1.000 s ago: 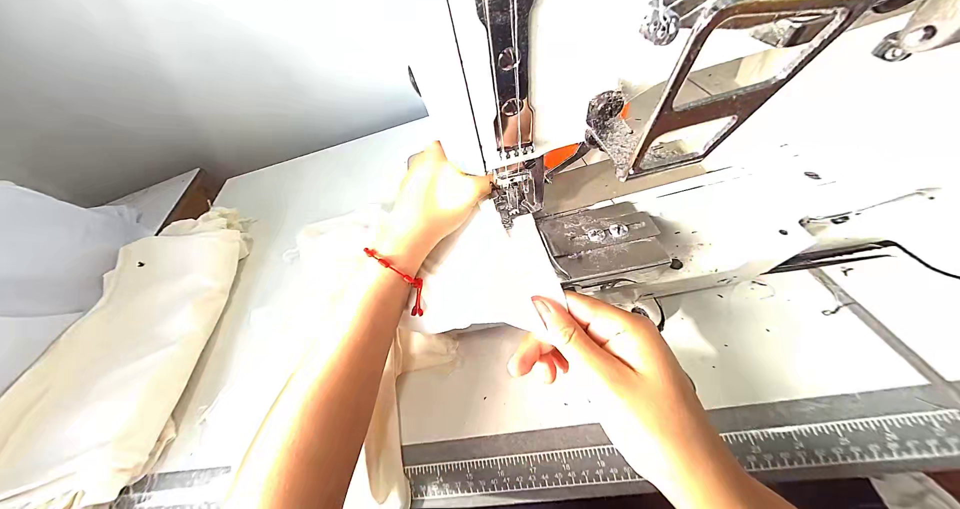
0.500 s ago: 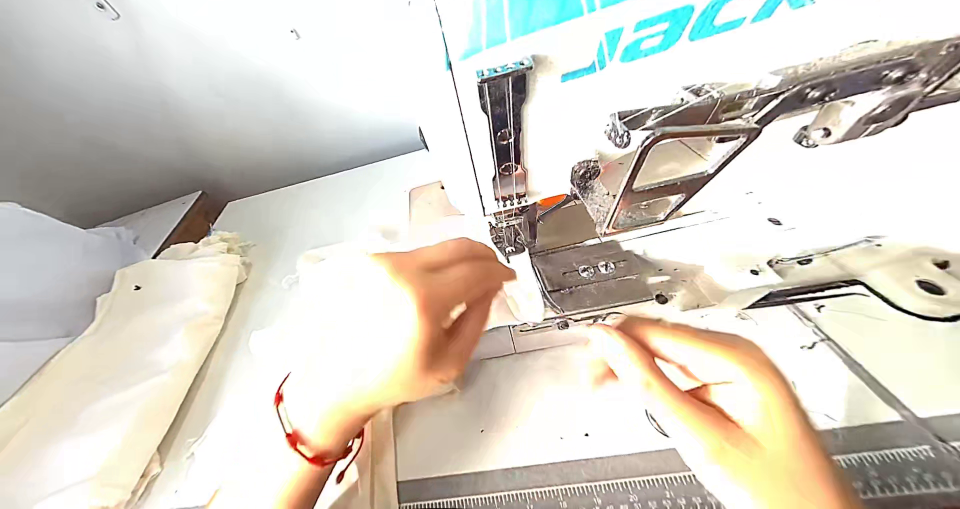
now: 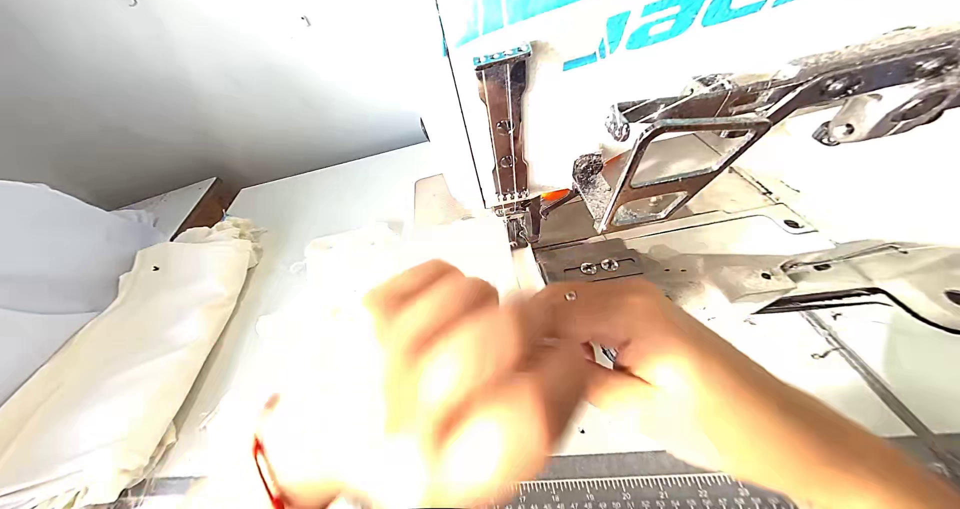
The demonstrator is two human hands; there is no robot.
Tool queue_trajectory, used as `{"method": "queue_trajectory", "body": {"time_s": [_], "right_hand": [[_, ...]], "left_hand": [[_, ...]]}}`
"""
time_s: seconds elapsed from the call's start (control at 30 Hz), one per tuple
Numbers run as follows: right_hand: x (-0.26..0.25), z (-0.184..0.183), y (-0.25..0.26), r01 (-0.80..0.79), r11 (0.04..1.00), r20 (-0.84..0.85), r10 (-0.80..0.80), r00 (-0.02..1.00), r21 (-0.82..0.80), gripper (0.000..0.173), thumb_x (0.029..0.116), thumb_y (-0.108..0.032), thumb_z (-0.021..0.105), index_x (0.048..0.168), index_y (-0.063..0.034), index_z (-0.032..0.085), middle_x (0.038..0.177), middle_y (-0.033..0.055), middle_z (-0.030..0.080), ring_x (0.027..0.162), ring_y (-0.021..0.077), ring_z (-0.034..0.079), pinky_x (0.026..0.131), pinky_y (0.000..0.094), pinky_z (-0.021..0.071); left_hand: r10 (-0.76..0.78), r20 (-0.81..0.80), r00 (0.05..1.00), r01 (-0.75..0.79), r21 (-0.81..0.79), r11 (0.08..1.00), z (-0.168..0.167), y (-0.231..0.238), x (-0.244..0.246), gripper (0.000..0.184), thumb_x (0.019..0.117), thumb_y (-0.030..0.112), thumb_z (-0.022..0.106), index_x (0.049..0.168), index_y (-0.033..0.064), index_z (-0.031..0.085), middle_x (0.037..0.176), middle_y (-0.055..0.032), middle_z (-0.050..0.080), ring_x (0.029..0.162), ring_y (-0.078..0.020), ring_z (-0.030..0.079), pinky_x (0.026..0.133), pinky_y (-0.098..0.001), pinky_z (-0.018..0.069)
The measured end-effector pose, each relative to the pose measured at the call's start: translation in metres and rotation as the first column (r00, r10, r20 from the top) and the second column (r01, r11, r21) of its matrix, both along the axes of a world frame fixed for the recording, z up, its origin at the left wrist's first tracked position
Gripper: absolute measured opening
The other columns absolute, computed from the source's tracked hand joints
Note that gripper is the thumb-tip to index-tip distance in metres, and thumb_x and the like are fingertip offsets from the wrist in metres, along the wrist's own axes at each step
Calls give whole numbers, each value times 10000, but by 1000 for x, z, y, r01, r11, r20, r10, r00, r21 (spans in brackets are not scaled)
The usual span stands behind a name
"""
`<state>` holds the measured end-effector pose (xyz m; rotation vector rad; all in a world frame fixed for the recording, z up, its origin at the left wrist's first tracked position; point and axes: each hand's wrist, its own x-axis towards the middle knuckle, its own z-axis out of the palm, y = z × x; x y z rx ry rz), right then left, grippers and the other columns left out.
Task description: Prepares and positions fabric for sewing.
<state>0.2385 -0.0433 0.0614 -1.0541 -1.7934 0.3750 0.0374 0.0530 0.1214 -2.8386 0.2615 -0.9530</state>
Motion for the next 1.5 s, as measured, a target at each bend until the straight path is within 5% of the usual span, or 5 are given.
{"method": "queue_trajectory", "body": {"time_s": [0.3,0.63,0.83,1.1,1.5], "right_hand": [[-28,-2,-1,177,983,-338,-182,923,-46,173,983,-222,654,880,-109,735,672,-95,630,561,-91,524,506,65,426],[-31,-3,-8,219,976,-309,-211,927,-9,182,1008,-209,583,977,-108,731,759,-82,661,642,-66,588,570,81,489],[-33,-22,-15,55,998,-336,-63,940,-36,264,1061,-160,505,1075,19,699,813,20,683,682,-31,598,619,111,499],[-15,4,-3,207,973,256,-228,939,106,252,973,-363,592,903,-166,732,730,-69,610,614,-17,523,539,116,421],[15,22,23,43,991,132,-26,991,-126,115,964,-260,676,960,-205,777,770,-142,680,659,-82,590,560,76,465]], "left_hand": [[633,300,713,-487,-438,756,-110,-50,35,203,988,241,551,962,77,668,886,-36,649,912,-90,585,866,-186,423],[566,372,736,-349,-507,788,-94,-38,59,217,821,144,690,626,58,652,556,-20,619,570,-10,612,567,-123,463],[445,392,805,-352,-288,891,-115,-24,4,143,997,168,596,909,164,709,877,60,729,853,-63,617,802,-219,422],[184,-155,971,-176,63,982,-3,12,8,269,914,58,510,1027,81,753,1048,-37,755,561,-121,598,430,-275,420],[165,-353,921,-132,116,984,34,44,19,223,870,181,526,852,129,742,841,27,693,594,-77,596,441,-278,407]]}}
